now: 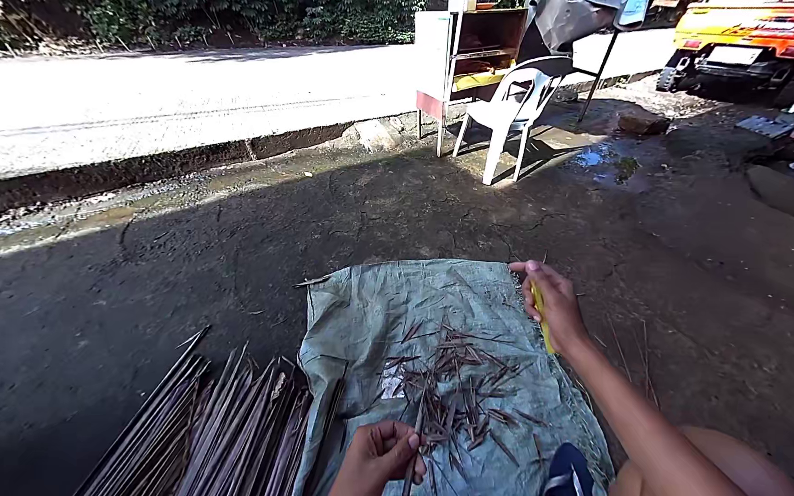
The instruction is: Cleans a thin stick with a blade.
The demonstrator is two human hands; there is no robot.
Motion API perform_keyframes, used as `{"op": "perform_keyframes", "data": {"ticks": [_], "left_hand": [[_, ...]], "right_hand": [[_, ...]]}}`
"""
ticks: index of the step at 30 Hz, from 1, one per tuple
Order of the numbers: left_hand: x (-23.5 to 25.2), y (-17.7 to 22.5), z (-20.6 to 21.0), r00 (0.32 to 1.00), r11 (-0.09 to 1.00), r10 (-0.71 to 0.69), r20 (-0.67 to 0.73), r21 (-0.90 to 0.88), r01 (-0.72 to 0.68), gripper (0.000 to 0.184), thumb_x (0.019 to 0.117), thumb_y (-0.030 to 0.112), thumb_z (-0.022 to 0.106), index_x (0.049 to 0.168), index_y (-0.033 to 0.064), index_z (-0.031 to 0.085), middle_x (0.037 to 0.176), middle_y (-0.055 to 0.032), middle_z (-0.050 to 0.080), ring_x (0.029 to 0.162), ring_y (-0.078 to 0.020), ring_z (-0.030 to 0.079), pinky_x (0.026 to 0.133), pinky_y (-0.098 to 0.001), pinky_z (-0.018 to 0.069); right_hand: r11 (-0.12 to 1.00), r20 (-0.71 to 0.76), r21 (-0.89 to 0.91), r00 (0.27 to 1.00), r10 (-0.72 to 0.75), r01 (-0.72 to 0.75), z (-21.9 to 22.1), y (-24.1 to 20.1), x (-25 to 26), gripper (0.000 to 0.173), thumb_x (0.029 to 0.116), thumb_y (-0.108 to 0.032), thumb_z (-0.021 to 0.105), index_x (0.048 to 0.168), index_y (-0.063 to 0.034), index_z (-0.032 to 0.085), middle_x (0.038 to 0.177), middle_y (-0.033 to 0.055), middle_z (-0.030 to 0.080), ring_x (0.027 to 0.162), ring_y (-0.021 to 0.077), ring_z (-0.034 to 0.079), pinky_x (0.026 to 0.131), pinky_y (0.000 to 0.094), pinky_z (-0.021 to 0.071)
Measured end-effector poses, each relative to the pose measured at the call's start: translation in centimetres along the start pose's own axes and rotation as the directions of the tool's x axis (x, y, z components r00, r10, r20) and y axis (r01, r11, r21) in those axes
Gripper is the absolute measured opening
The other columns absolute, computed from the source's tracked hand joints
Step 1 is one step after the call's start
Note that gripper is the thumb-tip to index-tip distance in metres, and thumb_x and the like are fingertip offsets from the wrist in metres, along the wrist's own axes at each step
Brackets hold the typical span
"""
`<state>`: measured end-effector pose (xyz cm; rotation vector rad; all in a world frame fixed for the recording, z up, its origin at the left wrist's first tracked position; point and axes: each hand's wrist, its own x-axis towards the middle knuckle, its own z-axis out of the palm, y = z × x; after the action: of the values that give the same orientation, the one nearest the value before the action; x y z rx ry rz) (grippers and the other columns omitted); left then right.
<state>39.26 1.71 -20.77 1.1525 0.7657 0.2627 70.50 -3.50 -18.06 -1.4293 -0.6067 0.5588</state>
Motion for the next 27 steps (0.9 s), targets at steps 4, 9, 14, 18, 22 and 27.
{"op": "perform_keyframes", "data": {"ticks": [4, 9, 14, 18, 22, 27], "left_hand": [[0.9, 0.7, 0.8, 0.991, 0.999, -0.023, -0.13, -0.026, 0.02, 0.019, 0.1015, -0.004, 0.051, 0.094, 0.0025, 0.067, 0.071, -0.0009, 0.073, 0.065, -0.0086, 0.071, 0.069, -0.0239, 0.0603], [1.4, 0.4, 1.6, 0.989, 0.999, 0.008, -0.15, -0.034, -0.013, 0.017, 0.1016, -0.004, 0.052, 0.095, 0.001, 0.067, 0.071, -0.0017, 0.073, 0.065, -0.0085, 0.071, 0.069, -0.0235, 0.0602], [0.8, 0.1, 1.4, 0.997, 0.996, -0.077, -0.02, 0.047, 0.078, 0.026, 0.1064, 0.002, 0.045, 0.099, 0.0011, 0.069, 0.07, 0.0011, 0.072, 0.065, -0.0075, 0.07, 0.07, -0.0243, 0.0604], [0.4, -0.2, 1.0, 0.998, 0.998, -0.056, -0.01, 0.002, 0.056, 0.03, 0.1059, 0.002, 0.041, 0.097, 0.0022, 0.07, 0.065, 0.0036, 0.069, 0.061, -0.007, 0.068, 0.07, -0.0255, 0.0608], [0.4, -0.2, 0.9, 0.999, 0.999, -0.04, -0.033, 0.009, 0.04, 0.028, 0.1045, 0.0, 0.044, 0.097, 0.0021, 0.071, 0.065, 0.0041, 0.069, 0.061, -0.0061, 0.068, 0.07, -0.0245, 0.0602], [0.5, -0.5, 1.2, 0.998, 0.997, 0.045, -0.049, 0.067, -0.041, 0.024, 0.1013, -0.003, 0.049, 0.096, 0.0014, 0.073, 0.065, 0.0053, 0.069, 0.058, -0.0029, 0.066, 0.065, -0.0205, 0.058]], "right_hand": [[0.942, 0.405, -0.114, 0.851, 0.334, -0.315, 5.0, 1.9, -5.5, 0.019, 0.1053, -0.016, 0.054, 0.098, -0.0017, 0.065, 0.058, -0.0098, 0.043, 0.045, -0.0015, 0.037, 0.044, 0.0162, 0.0333], [0.883, 0.567, -0.211, 0.684, 0.46, -0.42, 7.4, 2.9, -9.0, 0.018, 0.0997, -0.007, 0.062, 0.082, -0.0079, 0.058, 0.055, -0.0092, 0.04, 0.043, -0.0006, 0.034, 0.043, 0.0166, 0.0305], [0.909, 0.476, -0.236, 0.775, 0.417, -0.344, 7.0, 2.7, -7.1, 0.017, 0.1021, -0.01, 0.06, 0.086, -0.0044, 0.059, 0.057, -0.0072, 0.041, 0.045, 0.0009, 0.036, 0.045, 0.018, 0.0323], [0.931, 0.54, -0.334, 0.779, 0.319, -0.149, 6.4, 3.3, -6.9, 0.036, 0.1067, -0.031, 0.05, 0.121, -0.0011, 0.064, 0.068, -0.0044, 0.05, 0.056, 0.0055, 0.045, 0.057, 0.0258, 0.0414], [0.903, 0.569, -0.42, 0.749, 0.34, -0.09, 5.9, 3.1, -6.7, 0.04, 0.1073, -0.025, 0.051, 0.139, -0.0026, 0.06, 0.079, 0.0036, 0.059, 0.064, 0.0115, 0.05, 0.065, 0.0325, 0.0462], [0.889, 0.595, -0.45, 0.714, 0.37, -0.085, 5.4, 3.1, -6.1, 0.04, 0.1062, -0.024, 0.054, 0.138, -0.0015, 0.061, 0.084, 0.0061, 0.061, 0.066, 0.0119, 0.049, 0.067, 0.0331, 0.0454]]}}
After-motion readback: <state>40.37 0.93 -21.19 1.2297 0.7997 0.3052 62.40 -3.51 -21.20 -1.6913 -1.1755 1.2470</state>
